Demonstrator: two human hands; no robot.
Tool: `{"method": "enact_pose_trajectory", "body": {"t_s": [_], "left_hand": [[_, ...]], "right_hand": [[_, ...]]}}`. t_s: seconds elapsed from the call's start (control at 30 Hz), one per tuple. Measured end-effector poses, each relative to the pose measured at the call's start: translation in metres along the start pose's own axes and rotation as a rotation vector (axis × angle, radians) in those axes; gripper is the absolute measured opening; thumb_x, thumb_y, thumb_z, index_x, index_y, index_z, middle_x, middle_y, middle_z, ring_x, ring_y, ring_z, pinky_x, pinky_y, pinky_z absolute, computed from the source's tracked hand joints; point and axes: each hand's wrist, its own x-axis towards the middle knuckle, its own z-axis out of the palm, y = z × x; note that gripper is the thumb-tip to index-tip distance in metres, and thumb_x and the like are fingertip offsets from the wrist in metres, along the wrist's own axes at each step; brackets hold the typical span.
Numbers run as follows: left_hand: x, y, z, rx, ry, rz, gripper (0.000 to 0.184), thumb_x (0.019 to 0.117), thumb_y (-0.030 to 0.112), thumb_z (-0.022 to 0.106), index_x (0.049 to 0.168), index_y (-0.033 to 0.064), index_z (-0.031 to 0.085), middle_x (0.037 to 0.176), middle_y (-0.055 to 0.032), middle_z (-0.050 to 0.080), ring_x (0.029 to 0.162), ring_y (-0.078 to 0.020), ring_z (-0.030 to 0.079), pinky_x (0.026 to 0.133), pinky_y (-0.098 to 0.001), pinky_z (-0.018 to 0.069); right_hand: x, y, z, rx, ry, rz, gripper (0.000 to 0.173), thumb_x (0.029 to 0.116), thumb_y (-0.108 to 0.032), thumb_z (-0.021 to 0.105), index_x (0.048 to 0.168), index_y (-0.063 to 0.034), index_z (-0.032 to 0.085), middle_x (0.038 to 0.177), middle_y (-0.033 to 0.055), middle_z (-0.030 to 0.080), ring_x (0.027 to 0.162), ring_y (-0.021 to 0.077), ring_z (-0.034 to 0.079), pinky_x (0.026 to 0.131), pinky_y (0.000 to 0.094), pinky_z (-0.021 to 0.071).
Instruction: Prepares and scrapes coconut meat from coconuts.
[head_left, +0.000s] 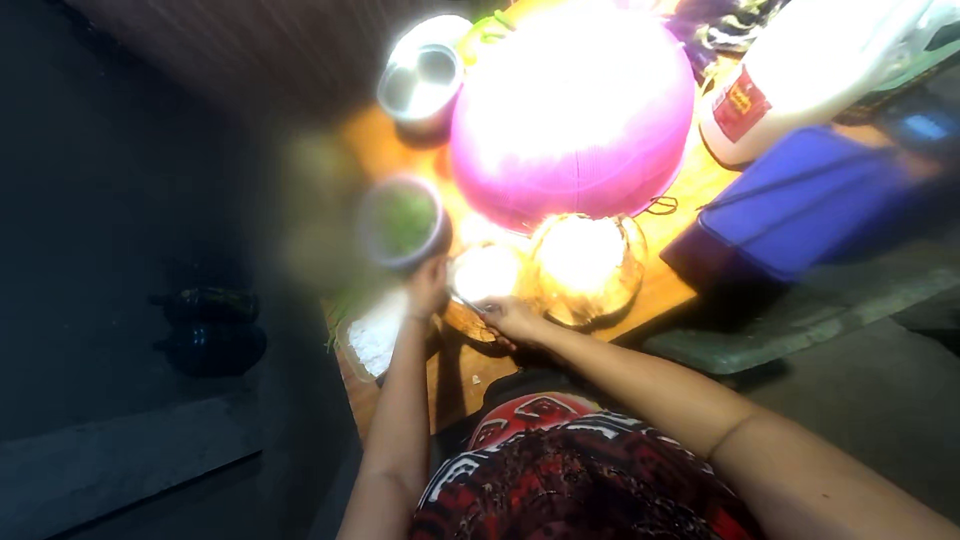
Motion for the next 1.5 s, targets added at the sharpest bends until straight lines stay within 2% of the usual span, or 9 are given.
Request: {"method": "enact_pose_trajectory", "body": {"t_s": [0.23,0.43,0.6,0.77,0.93,1.13,1.23,1.33,1.5], "left_hand": [[0.002,-0.001,0.003,-0.010,0.013,-0.012,0.035,0.1108,0.021,0.043,0.132,0.0017,0.063,0.121,-0.0201,0.069,0.113,-0.0291,0.066,0.102,-0.0495,0.0490],[-0.001,0.001,0.002,-0.008,0.021,-0.035,0.036,0.1110,0.023,0.043,0.132,0.0023,0.064,0.123,-0.0190,0.069,0.115,-0.0295,0.066,0.104,-0.0507,0.0483],[-0.001,0.002,0.005,-0.016,0.031,-0.009,0.035,0.1100,0.020,0.044,0.131,0.0009,0.064,0.124,-0.0201,0.068,0.116,-0.0296,0.065,0.104,-0.0484,0.0482],[0.000,0.004,0.001,-0.031,0.015,-0.017,0.035,0.1102,0.019,0.044,0.131,0.0007,0.064,0.128,-0.0194,0.067,0.119,-0.0281,0.064,0.107,-0.0454,0.0474],[-0.001,0.003,0.002,-0.051,0.007,0.019,0.035,0.1102,0.019,0.044,0.131,-0.0003,0.064,0.129,-0.0203,0.066,0.120,-0.0288,0.064,0.107,-0.0461,0.0466],[-0.003,-0.002,0.006,-0.043,0.040,0.017,0.034,0.1099,0.018,0.044,0.131,0.0003,0.065,0.128,-0.0196,0.067,0.119,-0.0285,0.064,0.106,-0.0456,0.0473],[-0.007,0.005,0.006,-0.048,0.063,0.014,0.034,0.1100,0.018,0.045,0.130,-0.0006,0.065,0.127,-0.0201,0.068,0.118,-0.0287,0.065,0.106,-0.0457,0.0473],[-0.010,0.009,0.007,-0.031,0.076,0.014,0.034,0.1095,0.019,0.046,0.129,0.0002,0.066,0.127,-0.0196,0.068,0.118,-0.0285,0.065,0.106,-0.0475,0.0472],[-0.010,0.005,0.008,-0.029,0.078,-0.004,0.034,0.1097,0.019,0.046,0.129,0.0006,0.066,0.126,-0.0190,0.068,0.117,-0.0282,0.065,0.105,-0.0472,0.0477]], "right_hand": [[0.011,-0.023,0.003,0.245,0.122,-0.002,0.040,0.1118,-0.021,0.046,0.151,-0.0137,0.047,0.072,0.0050,0.055,0.047,0.0116,0.049,0.045,0.0268,0.0453],[0.000,-0.007,-0.001,0.154,0.052,0.043,0.037,0.1108,-0.023,0.049,0.146,-0.0146,0.054,0.070,0.0043,0.055,0.047,0.0107,0.049,0.045,0.0266,0.0459],[0.013,-0.014,0.008,0.246,0.119,0.022,0.038,0.1113,-0.021,0.047,0.148,-0.0140,0.049,0.071,0.0039,0.053,0.047,0.0112,0.048,0.044,0.0272,0.0451],[0.007,0.004,-0.011,0.024,-0.007,0.028,0.036,0.1100,-0.020,0.050,0.145,-0.0156,0.056,0.070,0.0051,0.056,0.047,0.0121,0.049,0.044,0.0287,0.0459],[0.012,-0.015,-0.003,0.175,0.161,0.068,0.037,0.1106,-0.020,0.048,0.146,-0.0134,0.052,0.069,0.0044,0.053,0.048,0.0118,0.049,0.046,0.0280,0.0455],[0.009,-0.004,-0.009,-0.046,0.003,0.043,0.035,0.1101,-0.025,0.051,0.143,-0.0163,0.057,0.068,0.0047,0.056,0.047,0.0122,0.050,0.044,0.0289,0.0455],[0.005,-0.006,-0.021,0.040,0.121,0.102,0.034,0.1105,-0.021,0.049,0.142,-0.0118,0.057,0.069,0.0046,0.056,0.048,0.0114,0.051,0.046,0.0279,0.0470],[0.016,-0.010,-0.004,0.217,0.292,0.108,0.036,0.1115,-0.020,0.045,0.146,-0.0092,0.050,0.073,0.0077,0.056,0.051,0.0153,0.053,0.050,0.0319,0.0496],[0.019,-0.013,0.025,0.086,0.157,0.071,0.036,0.1112,-0.020,0.046,0.146,-0.0115,0.050,0.072,0.0081,0.056,0.048,0.0150,0.052,0.046,0.0312,0.0488]]}}
